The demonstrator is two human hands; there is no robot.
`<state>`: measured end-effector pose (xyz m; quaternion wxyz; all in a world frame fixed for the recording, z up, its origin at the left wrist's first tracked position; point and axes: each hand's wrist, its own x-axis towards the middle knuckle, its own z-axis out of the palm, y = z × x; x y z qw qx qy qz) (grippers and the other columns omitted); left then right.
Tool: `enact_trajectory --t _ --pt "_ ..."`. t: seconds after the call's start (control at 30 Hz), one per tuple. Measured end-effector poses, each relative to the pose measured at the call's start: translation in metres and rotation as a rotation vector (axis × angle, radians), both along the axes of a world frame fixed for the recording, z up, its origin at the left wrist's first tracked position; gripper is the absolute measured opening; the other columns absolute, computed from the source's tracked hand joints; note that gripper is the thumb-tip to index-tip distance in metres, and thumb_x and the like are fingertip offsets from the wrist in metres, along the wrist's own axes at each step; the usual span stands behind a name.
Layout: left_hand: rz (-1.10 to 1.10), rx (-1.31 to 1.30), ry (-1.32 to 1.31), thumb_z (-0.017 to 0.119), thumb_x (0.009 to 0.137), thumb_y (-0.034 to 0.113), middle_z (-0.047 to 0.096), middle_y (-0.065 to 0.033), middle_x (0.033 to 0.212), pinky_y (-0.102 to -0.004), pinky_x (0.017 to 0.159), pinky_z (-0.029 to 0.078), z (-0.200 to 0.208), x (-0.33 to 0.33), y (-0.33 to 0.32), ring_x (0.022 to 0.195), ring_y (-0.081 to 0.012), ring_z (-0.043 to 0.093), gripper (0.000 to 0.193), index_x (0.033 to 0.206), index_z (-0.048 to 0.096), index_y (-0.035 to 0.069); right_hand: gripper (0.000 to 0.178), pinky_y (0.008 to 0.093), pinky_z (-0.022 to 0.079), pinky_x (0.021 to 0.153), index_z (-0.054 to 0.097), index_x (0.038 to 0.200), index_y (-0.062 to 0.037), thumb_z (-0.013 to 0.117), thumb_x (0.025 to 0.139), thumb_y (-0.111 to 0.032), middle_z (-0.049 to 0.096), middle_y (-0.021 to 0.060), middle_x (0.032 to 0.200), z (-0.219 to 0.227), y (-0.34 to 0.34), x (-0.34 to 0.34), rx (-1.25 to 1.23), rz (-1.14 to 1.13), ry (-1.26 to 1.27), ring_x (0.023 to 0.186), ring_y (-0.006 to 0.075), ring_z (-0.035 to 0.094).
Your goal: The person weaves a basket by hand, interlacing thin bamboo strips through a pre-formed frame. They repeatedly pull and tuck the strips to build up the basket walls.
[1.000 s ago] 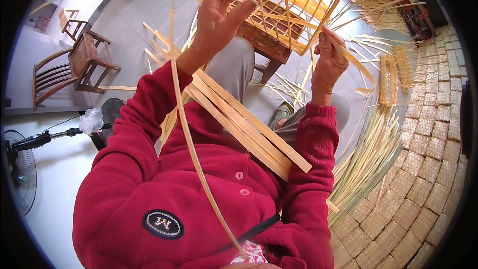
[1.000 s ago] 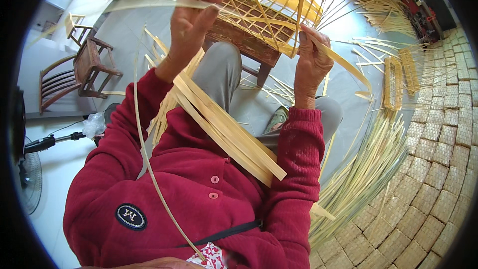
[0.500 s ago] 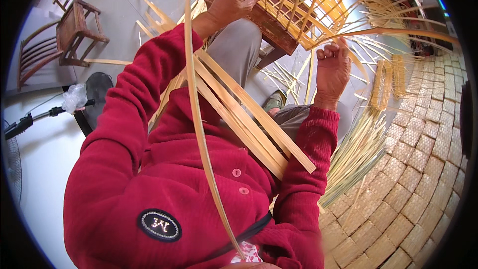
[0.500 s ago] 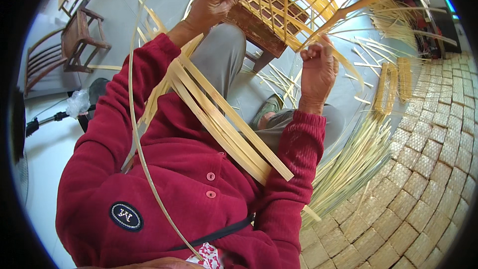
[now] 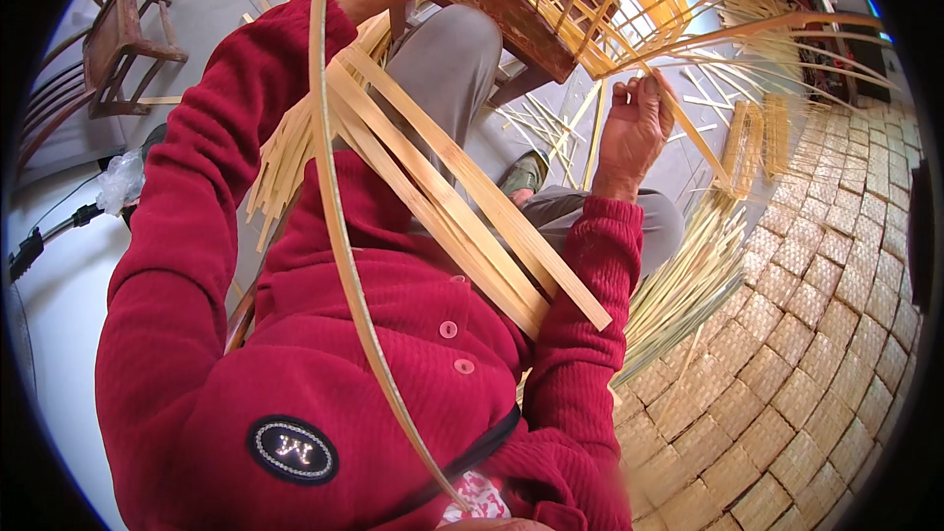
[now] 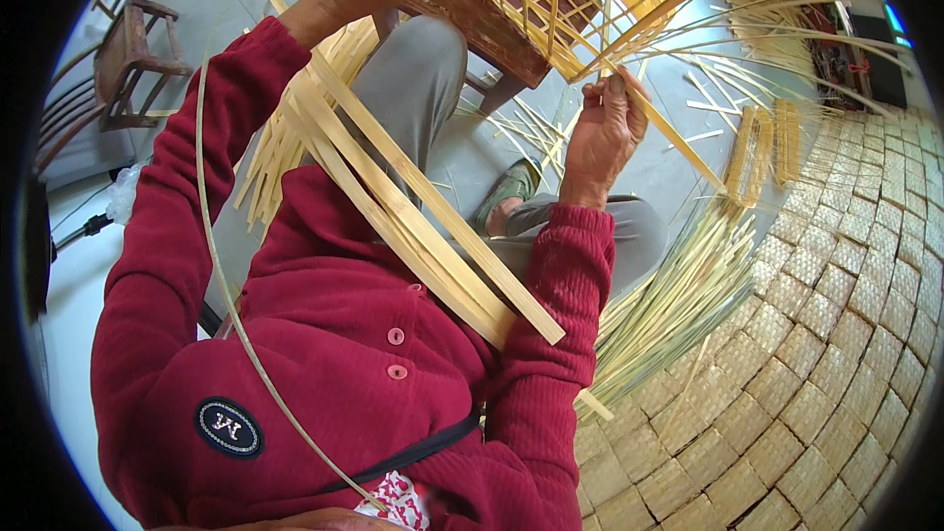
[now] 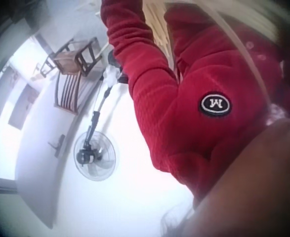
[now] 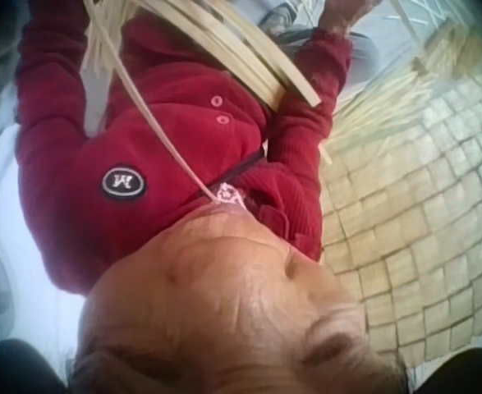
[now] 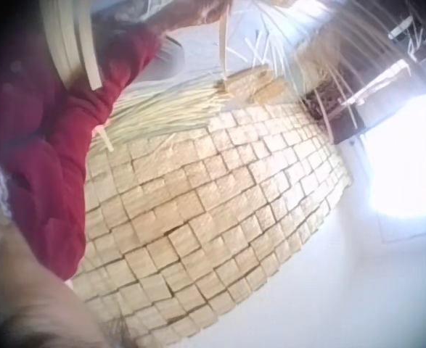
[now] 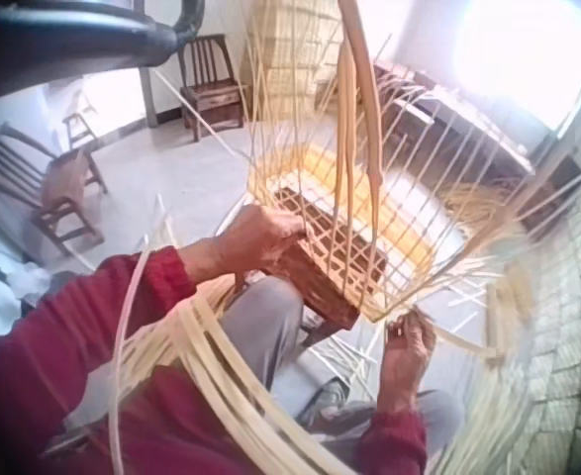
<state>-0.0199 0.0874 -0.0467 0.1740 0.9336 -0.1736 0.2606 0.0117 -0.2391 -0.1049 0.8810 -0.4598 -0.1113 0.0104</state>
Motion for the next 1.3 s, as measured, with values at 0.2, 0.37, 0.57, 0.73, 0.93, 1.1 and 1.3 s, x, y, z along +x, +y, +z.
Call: enact_trajectory --t 0.2,0.37,0.57,0.73,0.93,1.1,1.3 --pt "0.116 0.099 0.041 0.066 0.075 0.017 0.062 -0.0159 0.069 -0.0463 0.057 0.052 -0.040 0.020 -0.003 0.065 -0.0370 0.067 0.013 0.076 0.060 0.005 0.014 0.0313 0.052 0.085 0.070 0.114 -0.0063 0.064 0.101 -0.009 0.068 0.0029 0.105 -0.036 0.000 0.009 0.004 -0.055 0.158 0.092 0.0136 0.063" --pt "0.167 0.103 0.182 0.067 0.078 0.015 0.064 -0.0159 0.070 -0.0470 0.058 0.052 -0.051 0.021 -0.003 0.065 -0.0367 0.067 0.012 0.086 0.063 0.007 0.015 0.0318 0.054 0.092 0.069 0.114 -0.0047 0.064 0.101 -0.008 0.070 0.0070 0.111 -0.040 -0.007 0.013 -0.005 -0.022 0.110 0.103 0.0182 0.066" --pt "0.259 0.021 0.163 0.059 0.095 0.022 0.071 -0.0133 0.086 -0.0484 0.069 0.056 -0.057 0.021 -0.014 0.079 -0.0362 0.070 0.021 0.112 0.070 0.019 0.017 0.0322 0.056 0.091 0.068 0.115 -0.0024 0.065 0.100 -0.010 0.070 0.0068 0.108 -0.034 -0.006 0.016 -0.060 -0.038 0.183 0.100 0.0166 0.066" --pt "0.257 -0.218 0.021 0.062 0.098 0.029 0.072 -0.0153 0.088 -0.0469 0.066 0.055 -0.060 0.008 -0.013 0.076 -0.0357 0.069 0.031 0.128 0.067 0.019 0.017 0.0341 0.057 0.092 0.068 0.115 -0.0015 0.065 0.100 -0.010 0.070 0.0086 0.107 -0.029 -0.011 0.023 -0.036 -0.058 0.212 0.097 0.0188 0.067" --pt "0.185 -0.362 -0.005 0.063 0.099 0.023 0.069 -0.0177 0.080 -0.0467 0.059 0.051 -0.062 0.001 -0.012 0.068 -0.0362 0.067 0.032 0.131 0.064 0.024 0.021 0.0381 0.057 0.090 0.066 0.116 -0.0017 0.068 0.098 -0.012 0.069 0.0076 0.105 -0.025 -0.020 0.036 -0.018 -0.055 0.340 0.095 0.0193 0.065" --pt "0.146 -0.254 -0.002 0.058 0.102 0.027 0.069 -0.0176 0.084 -0.0488 0.059 0.051 -0.075 0.031 -0.015 0.070 -0.0392 0.065 0.031 0.132 0.065 0.027 0.020 0.0388 0.056 0.088 0.065 0.115 -0.0024 0.068 0.097 -0.010 0.069 0.0087 0.105 -0.021 -0.020 0.034 -0.023 -0.027 0.365 0.097 0.0204 0.064" --pt "-0.077 -0.302 -0.042 0.059 0.100 0.025 0.071 -0.0153 0.095 -0.0484 0.068 0.055 -0.086 0.046 -0.011 0.080 -0.0393 0.068 0.023 0.120 0.065 0.018 0.020 0.0392 0.055 0.090 0.063 0.116 -0.0020 0.068 0.097 -0.005 0.068 0.0100 0.105 -0.024 -0.023 0.037 0.034 0.009 0.390 0.096 0.0220 0.064"
